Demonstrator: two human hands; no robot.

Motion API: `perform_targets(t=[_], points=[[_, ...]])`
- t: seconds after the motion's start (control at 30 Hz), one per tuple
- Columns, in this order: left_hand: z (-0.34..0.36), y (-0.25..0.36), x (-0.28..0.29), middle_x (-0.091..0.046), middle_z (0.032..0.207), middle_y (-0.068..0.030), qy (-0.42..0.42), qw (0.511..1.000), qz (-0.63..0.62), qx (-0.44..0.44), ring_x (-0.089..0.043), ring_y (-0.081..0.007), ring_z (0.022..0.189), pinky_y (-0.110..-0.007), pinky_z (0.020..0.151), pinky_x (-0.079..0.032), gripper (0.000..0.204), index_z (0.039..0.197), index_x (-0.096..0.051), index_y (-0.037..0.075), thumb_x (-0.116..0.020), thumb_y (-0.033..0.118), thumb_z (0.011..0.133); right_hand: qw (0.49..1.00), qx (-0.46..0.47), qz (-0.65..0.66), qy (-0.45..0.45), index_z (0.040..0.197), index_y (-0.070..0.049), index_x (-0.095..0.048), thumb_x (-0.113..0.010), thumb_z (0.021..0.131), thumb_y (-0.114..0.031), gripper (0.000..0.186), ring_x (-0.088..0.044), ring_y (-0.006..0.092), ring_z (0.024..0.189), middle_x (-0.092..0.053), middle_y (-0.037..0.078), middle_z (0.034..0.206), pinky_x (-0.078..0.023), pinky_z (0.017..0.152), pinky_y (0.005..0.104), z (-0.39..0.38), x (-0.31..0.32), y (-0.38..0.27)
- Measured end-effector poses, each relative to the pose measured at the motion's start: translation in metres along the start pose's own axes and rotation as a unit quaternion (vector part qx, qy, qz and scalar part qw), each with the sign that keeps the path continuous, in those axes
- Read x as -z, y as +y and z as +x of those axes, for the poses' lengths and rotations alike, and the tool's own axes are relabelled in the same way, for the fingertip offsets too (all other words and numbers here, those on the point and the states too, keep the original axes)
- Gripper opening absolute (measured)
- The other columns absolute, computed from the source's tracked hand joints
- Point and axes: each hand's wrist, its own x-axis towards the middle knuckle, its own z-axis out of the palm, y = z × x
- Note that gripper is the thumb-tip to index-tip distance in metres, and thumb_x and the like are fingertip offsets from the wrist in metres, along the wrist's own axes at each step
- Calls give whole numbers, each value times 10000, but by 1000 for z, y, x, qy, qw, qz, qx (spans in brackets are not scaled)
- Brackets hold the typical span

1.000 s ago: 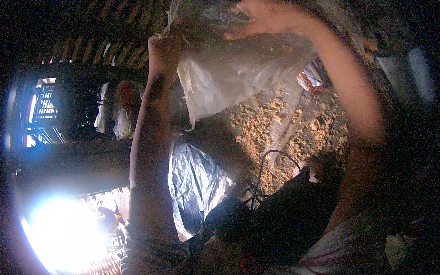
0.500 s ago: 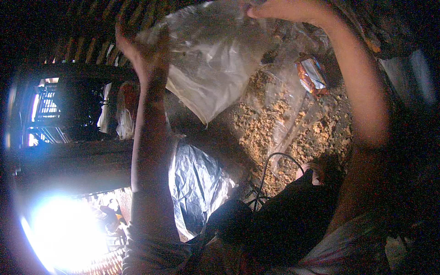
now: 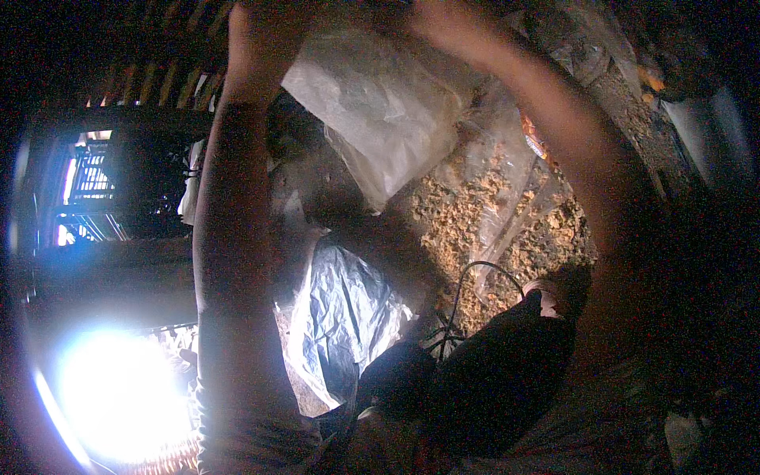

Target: The person sits on the floor and repeatedly scoops granular material from a large pile into small plastic bags. They open each bag, fill it by hand, and set it aside. The process is repeated continuously.

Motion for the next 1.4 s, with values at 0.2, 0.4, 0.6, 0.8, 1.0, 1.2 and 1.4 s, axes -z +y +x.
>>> perform_targets(t=[0.2,0.4,0.6,0.8,1.0,1.2,1.4], points=[[15,-35,39,-689,729,-62,99,992,-14,81,-575,-142,599,-335,555,-480,115,894,-726,27,-640,49,820,952,86,32,-293,1187,-16,-593,-708,853,-377,506,-642,185,841,-680,117,931,-508,794,344,-35,26,36],[11,-21,59,-680,727,-96,152,982,112,21,-590,-130,665,-324,598,-495,164,923,-698,11,-643,160,879,984,42,-168,-36,1106,1,-629,-666,887,-423,478,-645,211,849,-675,139,927,-512,769,366,-39,11,-20],[29,-60,120,-725,905,-123,198,977,70,46,-634,-169,714,-326,652,-526,213,1063,-698,28,-600,117,896,981,29,-192,6,1027,9,-665,-687,877,-369,408,-651,189,792,-696,143,869,-517,747,350,-17,-42,46],[3,-39,136,-697,822,-106,184,963,194,-44,-640,-170,701,-325,606,-516,220,1081,-700,44,-602,119,899,944,-81,-155,-281,1214,6,-537,-644,898,-340,481,-614,214,921,-650,141,1025,-498,840,364,-50,-26,136],[5,-43,143,-616,670,-86,290,921,258,-29,-571,-160,594,-343,532,-475,159,964,-690,30,-609,159,918,991,77,81,-75,1232,-28,-564,-661,888,-403,518,-614,190,949,-666,85,1043,-497,839,345,-42,-39,33],[18,-49,176,-632,771,-100,277,901,322,-87,-591,-222,702,-373,613,-489,168,1006,-673,46,-609,160,900,996,6,-17,-91,1314,-49,-523,-635,889,-507,635,-581,184,1095,-629,100,1170,-468,913,327,-29,-58,85],[14,-159,224,-651,919,-131,157,809,542,-167,-620,-322,864,-431,736,-507,242,1090,-652,75,-610,172,873,996,-34,28,-81,1330,-30,-510,-585,947,-436,563,-541,161,1141,-592,98,1242,-431,970,309,-52,-20,110]])
